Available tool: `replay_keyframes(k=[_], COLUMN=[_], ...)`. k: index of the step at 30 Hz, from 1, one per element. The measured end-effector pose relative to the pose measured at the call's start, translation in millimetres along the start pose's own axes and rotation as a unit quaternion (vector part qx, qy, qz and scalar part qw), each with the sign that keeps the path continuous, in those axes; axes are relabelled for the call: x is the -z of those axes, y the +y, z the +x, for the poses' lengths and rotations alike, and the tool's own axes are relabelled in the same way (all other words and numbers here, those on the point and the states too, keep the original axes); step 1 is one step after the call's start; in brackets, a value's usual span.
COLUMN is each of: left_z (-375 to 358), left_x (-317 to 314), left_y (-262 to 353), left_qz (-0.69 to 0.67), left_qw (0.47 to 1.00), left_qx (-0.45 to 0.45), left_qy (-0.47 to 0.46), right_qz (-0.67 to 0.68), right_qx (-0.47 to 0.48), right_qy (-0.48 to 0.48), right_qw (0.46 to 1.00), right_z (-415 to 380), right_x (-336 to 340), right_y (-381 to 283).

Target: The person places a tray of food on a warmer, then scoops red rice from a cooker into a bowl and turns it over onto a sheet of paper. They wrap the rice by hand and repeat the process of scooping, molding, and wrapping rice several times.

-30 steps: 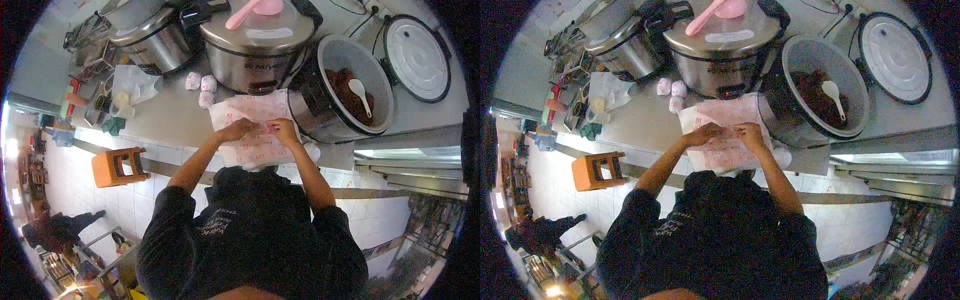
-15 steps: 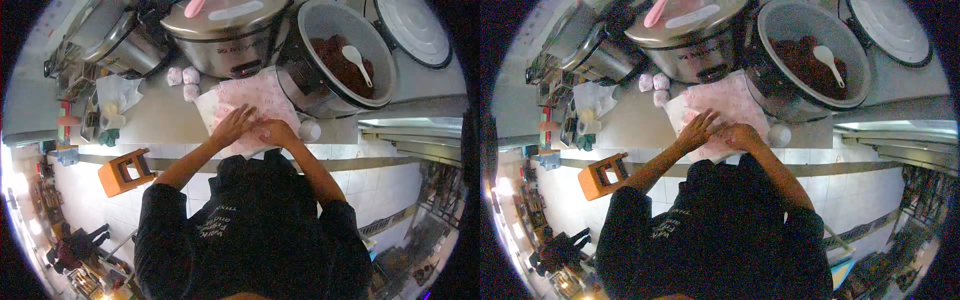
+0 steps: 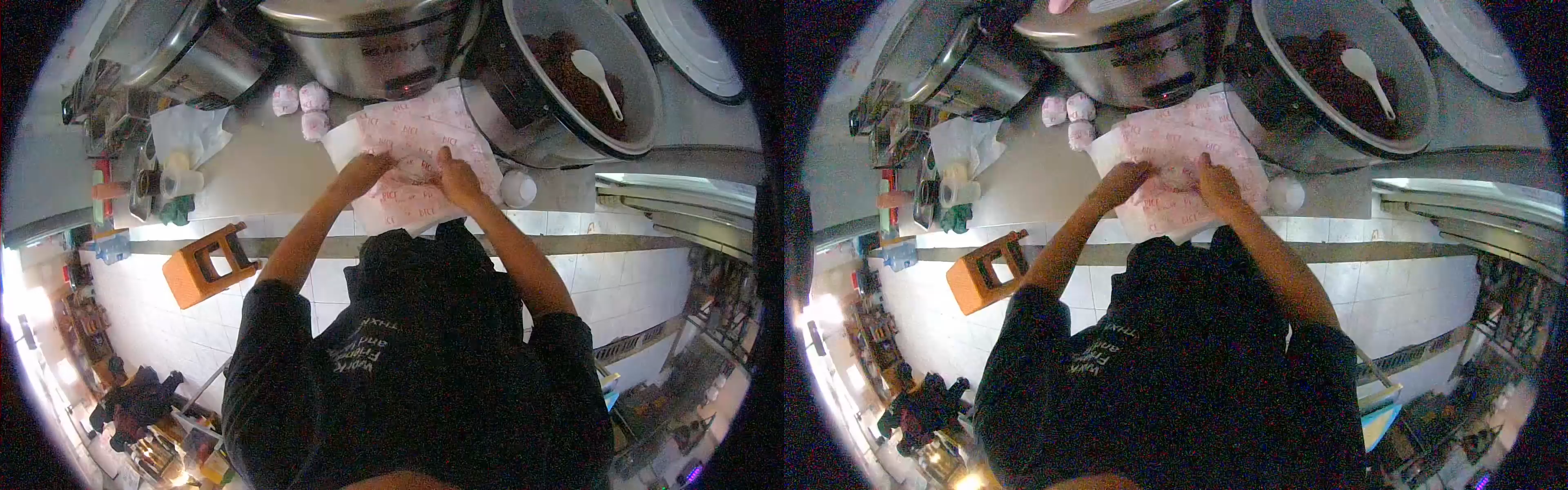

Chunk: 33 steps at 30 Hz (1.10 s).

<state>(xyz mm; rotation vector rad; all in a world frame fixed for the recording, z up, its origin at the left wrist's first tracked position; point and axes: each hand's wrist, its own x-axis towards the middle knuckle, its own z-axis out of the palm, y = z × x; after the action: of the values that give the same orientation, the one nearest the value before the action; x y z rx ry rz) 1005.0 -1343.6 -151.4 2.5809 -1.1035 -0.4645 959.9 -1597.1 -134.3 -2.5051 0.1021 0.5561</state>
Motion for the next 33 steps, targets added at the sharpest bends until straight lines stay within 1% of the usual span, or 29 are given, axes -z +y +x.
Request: replay_keyframes(k=[2, 4, 5, 7, 9, 10, 13, 14, 16, 17, 18, 19, 20, 22, 23, 24, 26, 27, 29, 30, 31, 32, 33], left_z=[25.9, 40.3, 46.5, 54.5, 51.2, 41.1, 17.7, 12.2, 4.3, 4.9, 7.0, 8.5, 15.2, 35.4, 30.9, 20.4, 19.0, 16.8, -7.2, -19.8, -28.1, -35.3, -44.3], left_x=[33.9, 44.9, 40.7, 27.0, 3.6, 4.1, -10.8, -22.5, -39.0, -21.2, 11.4, 26.6, 21.8, 16.5, 11.2, 1.8, -43.1, -31.6, 7.5, 25.1, 42.7, 58.9, 74.1], left_y=[12.5, 9.5, 2.8, -5.0, -4.2, 1.2, 13.8, 14.9, 15.4, 28.4, 54.3, 73.5, 79.5, 77.7, 74.7, 73.7, 52.6, 53.6, 64.9, 72.9, 84.2, 90.8, 94.2], left_qz=[-0.088, -0.031, 0.069, 0.139, 0.07, 0.077, -0.007, -0.04, -0.104, -0.076, -0.047, -0.02, -0.011, 0.007, 0.027, 0.047, -0.048, -0.117, -0.252, -0.288, -0.322, -0.357, -0.317], left_qw=[0.993, 0.999, 0.994, 0.983, 0.996, 0.996, 0.994, 0.994, 0.973, 0.983, 0.99, 0.993, 0.993, 0.99, 0.993, 0.994, 0.976, 0.963, 0.922, 0.906, 0.887, 0.866, 0.86], left_qx=[0.062, 0.025, -0.042, -0.059, 0.041, 0.036, 0.109, 0.077, 0.012, 0.039, 0.067, 0.097, 0.112, 0.141, 0.113, 0.084, 0.042, 0.025, 0.002, -0.022, -0.049, -0.078, -0.119], left_qy=[-0.04, 0.008, 0.077, 0.11, 0.032, 0.023, 0.004, 0.072, 0.206, 0.16, 0.111, 0.061, 0.028, -0.029, 0.014, 0.058, 0.209, 0.24, 0.294, 0.309, 0.326, 0.342, 0.382], right_qz=[-0.06, -0.22, -0.244, -0.29, -0.241, -0.215, -0.203, -0.188, -0.157, -0.171, -0.185, -0.198, -0.153, -0.209, -0.239, -0.231, -0.212, -0.163, -0.06, 0.007, 0.074, 0.142, 0.165], right_qx=[0.018, 0.113, 0.097, 0.063, 0.029, 0.012, 0.031, 0.032, 0.036, 0.032, 0.028, 0.024, 0.052, 0.056, 0.06, 0.054, 0.042, 0.047, 0.065, 0.123, 0.179, 0.23, 0.232], right_qy=[0.008, 0.003, 0.032, 0.093, 0.091, 0.089, 0.095, 0.111, 0.143, 0.141, 0.137, 0.13, 0.175, 0.118, 0.091, 0.095, 0.104, 0.119, 0.132, 0.197, 0.26, 0.319, 0.301], right_qw=[0.998, 0.969, 0.964, 0.95, 0.966, 0.972, 0.974, 0.975, 0.977, 0.975, 0.973, 0.971, 0.971, 0.969, 0.965, 0.967, 0.971, 0.978, 0.987, 0.973, 0.946, 0.908, 0.91], right_z=[20.9, 28.6, 24.8, 16.2, 9.5, 8.6, 21.9, 18.7, 10.1, 13.6, 20.7, 19.8, -7.6, -7.1, -6.3, -11.3, -45.5, -56.0, -75.9, -81.5, -85.3, -85.2, -88.0], right_x=[5.1, 20.2, 20.8, 19.6, 14.9, 10.3, -11.3, -11.2, -14.7, -29.5, -58.9, -80.5, -57.5, -44.3, -31.0, -20.3, 12.3, 22.8, 25.5, 18.6, 12.6, 10.0, 14.8], right_y=[-4.1, -17.0, -24.5, -39.8, -40.8, -39.1, -18.1, -20.8, -29.3, -25.4, -14.4, -10.6, -43.9, -45.5, -50.9, -55.8, -83.3, -94.0, -113.8, -121.8, -128.9, -135.9, -147.7])
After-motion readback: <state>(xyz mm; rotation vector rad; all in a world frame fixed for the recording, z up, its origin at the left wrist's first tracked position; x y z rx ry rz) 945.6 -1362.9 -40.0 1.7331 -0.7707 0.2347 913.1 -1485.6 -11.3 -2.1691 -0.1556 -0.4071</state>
